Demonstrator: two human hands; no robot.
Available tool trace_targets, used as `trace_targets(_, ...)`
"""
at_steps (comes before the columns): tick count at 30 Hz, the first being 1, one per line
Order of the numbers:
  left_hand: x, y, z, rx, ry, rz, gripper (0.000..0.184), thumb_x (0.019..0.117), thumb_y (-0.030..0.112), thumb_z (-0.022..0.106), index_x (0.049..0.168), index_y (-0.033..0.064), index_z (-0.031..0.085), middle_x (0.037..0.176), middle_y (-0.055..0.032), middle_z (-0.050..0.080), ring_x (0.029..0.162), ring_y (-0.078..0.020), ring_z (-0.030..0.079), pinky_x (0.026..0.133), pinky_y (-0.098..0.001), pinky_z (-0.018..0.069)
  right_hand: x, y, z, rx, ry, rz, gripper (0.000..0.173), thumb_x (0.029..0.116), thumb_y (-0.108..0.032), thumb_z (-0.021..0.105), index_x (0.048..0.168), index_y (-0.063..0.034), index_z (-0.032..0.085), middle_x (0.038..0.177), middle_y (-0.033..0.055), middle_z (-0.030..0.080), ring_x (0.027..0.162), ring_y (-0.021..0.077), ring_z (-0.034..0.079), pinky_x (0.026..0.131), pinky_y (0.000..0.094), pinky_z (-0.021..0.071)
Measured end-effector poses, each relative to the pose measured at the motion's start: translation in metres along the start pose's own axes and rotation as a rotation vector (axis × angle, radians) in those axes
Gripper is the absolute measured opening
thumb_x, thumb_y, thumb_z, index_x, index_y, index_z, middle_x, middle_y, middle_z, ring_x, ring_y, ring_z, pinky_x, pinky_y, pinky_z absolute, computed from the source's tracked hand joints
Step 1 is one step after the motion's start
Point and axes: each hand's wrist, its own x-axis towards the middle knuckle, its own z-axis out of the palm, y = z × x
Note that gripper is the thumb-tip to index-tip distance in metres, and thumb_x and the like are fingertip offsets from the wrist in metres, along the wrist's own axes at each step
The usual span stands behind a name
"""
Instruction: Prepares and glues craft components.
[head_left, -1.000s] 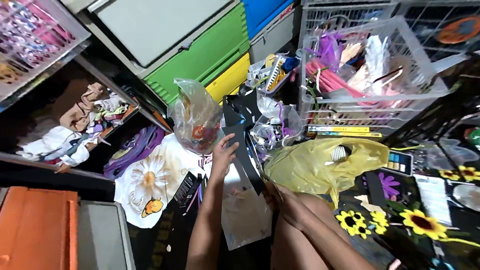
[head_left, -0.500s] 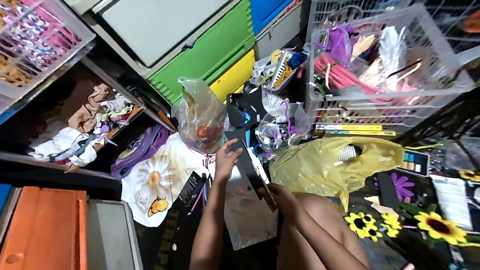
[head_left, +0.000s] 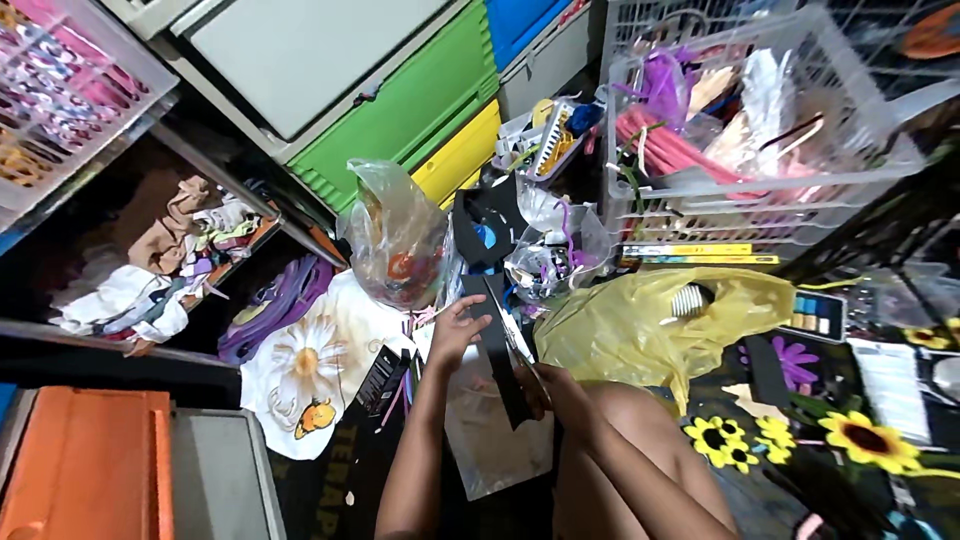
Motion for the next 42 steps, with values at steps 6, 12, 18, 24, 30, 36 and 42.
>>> trace_targets(6,-0.006,-0.005,0.006,-0.063,0.008,-0.003,0.040,0.0914,-0.004,0.070,0.130,0.0021,0.062,0.130,-0.0142,0.062,0.084,-0.0115,0.067,0.067,-0.0252,0.0558,-0.001,-0.004,-0.002,-0.114,0.022,-0.016,0.037,0.1047,-0.035,0.059,0.100,0.0015,0.063,0.068,0.0004,0.053,0.054,0.0062,0.050,0.055,0.0236,0.0466)
trace_targets(12,-0.014,-0.011,0.002,-0.053,0.052,-0.001,0.040,0.0927,-0.002,0.070,0.131,0.0032,0.062,0.134,-0.0154,0.060,0.087,-0.0132,0.066,0.067,-0.0263,0.0547,-0.005,-0.002,-0.001,-0.104,0.009,-0.056,0.032,0.1014,-0.029,0.066,0.098,0.0023,0.064,0.066,0.0009,0.056,0.052,0.0065,0.053,0.052,0.0236,0.0486)
trace_targets(18,-0.024,0.002,-0.028,0.134,0.203,0.241,0.034,0.0949,0.002,0.068,0.129,0.0075,0.066,0.119,-0.0050,0.066,0.071,-0.0064,0.056,0.068,-0.0274,0.0508,-0.011,0.001,-0.001,0.210,0.113,-0.126,0.028,0.1051,-0.025,0.059,0.096,0.0002,0.065,0.064,-0.0010,0.060,0.052,0.0070,0.057,0.052,0.0245,0.0517)
trace_targets(24,-0.049,0.044,0.006,-0.069,0.141,0.413,0.035,0.0980,0.006,0.066,0.133,0.0111,0.064,0.111,-0.0023,0.071,0.075,-0.0067,0.065,0.068,-0.0251,0.0573,-0.085,0.014,-0.029,0.226,0.037,-0.342,0.023,0.1019,-0.029,0.059,0.098,-0.0079,0.069,0.066,-0.0073,0.060,0.054,0.0019,0.056,0.052,0.0189,0.0499)
trace_targets(30,-0.070,0.063,0.106,-0.446,-0.054,0.442,0.061,0.0948,-0.003,0.064,0.150,0.0174,0.047,0.141,-0.0012,0.055,0.084,-0.0069,0.067,0.067,-0.0225,0.0586,-0.213,0.063,-0.102,-0.136,0.345,-0.479,0.052,0.0862,-0.066,0.067,0.107,-0.0178,0.070,0.084,-0.0152,0.066,0.070,-0.0065,0.060,0.063,0.0140,0.0518)
trace_targets(36,-0.077,0.071,0.245,-0.531,-0.218,0.134,0.081,0.0979,0.000,0.064,0.160,0.0232,0.018,0.123,-0.0085,0.063,0.090,-0.0145,0.067,0.072,-0.0300,0.0577,-0.306,0.101,-0.184,-0.691,0.748,-0.039,0.039,0.0925,-0.025,0.074,0.115,0.0052,0.067,0.097,0.0206,0.070,0.087,0.0316,0.068,0.082,0.0516,0.0562)
trace_targets(42,-0.082,0.038,0.346,-0.087,-0.556,0.160,0.043,0.1031,0.012,0.059,0.144,0.0108,0.047,0.115,-0.0131,0.064,0.083,-0.0186,0.062,0.067,-0.0368,0.0535,-0.288,0.146,-0.249,-0.869,0.445,0.344,0.036,0.0975,-0.024,0.069,0.123,0.0006,0.068,0.116,0.0269,0.068,0.112,0.0456,0.064,0.099,0.0651,0.0466)
